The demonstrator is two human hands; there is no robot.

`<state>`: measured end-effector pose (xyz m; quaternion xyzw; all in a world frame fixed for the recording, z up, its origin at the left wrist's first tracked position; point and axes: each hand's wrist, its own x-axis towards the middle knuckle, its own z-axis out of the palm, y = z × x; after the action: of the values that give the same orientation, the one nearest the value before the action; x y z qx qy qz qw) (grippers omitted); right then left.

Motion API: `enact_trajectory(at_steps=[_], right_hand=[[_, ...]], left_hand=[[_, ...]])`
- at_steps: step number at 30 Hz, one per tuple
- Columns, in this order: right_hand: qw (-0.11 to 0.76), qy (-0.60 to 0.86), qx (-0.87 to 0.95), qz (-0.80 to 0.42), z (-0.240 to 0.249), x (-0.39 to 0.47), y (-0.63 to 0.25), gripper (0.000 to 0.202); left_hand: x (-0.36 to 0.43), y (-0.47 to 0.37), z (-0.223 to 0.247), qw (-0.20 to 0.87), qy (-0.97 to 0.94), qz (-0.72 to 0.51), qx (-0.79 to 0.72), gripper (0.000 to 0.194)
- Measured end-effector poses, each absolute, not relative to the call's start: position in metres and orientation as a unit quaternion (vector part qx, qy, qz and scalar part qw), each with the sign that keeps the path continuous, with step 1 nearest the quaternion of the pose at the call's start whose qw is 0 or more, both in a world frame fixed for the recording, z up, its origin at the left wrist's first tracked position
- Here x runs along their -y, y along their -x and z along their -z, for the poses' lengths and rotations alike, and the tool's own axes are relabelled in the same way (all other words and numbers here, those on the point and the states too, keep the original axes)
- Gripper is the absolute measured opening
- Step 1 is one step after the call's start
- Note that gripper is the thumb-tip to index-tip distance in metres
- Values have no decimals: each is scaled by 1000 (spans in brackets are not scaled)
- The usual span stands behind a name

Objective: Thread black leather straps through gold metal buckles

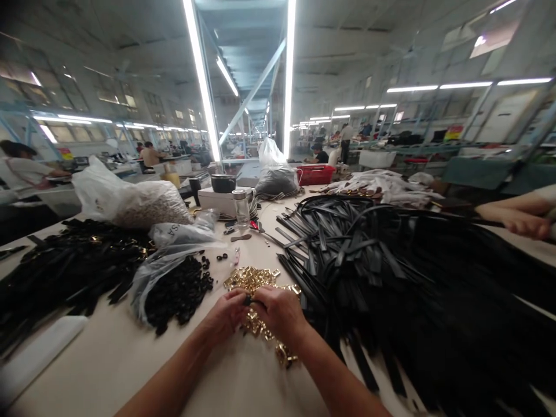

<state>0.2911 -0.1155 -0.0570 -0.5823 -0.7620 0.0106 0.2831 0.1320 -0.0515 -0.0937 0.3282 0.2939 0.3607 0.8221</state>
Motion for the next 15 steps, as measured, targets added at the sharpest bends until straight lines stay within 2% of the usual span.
enact_trajectory(at_steps=[4,9,13,15], right_hand=[[268,600,753,-25,54,117,-293,10],[292,622,723,-65,48,117,-298,28],[306,608,730,-65,54,114,-295,23],[343,587,732,-44,50,115,-294,22]], left_hand=[[52,-132,87,773,-376,-395,-322,29],[50,-131,88,750,-379,-424,-339,34],[54,-138,97,752,-405,-394,-338,34],[54,-142,100,743,-412,-406,-335,35]])
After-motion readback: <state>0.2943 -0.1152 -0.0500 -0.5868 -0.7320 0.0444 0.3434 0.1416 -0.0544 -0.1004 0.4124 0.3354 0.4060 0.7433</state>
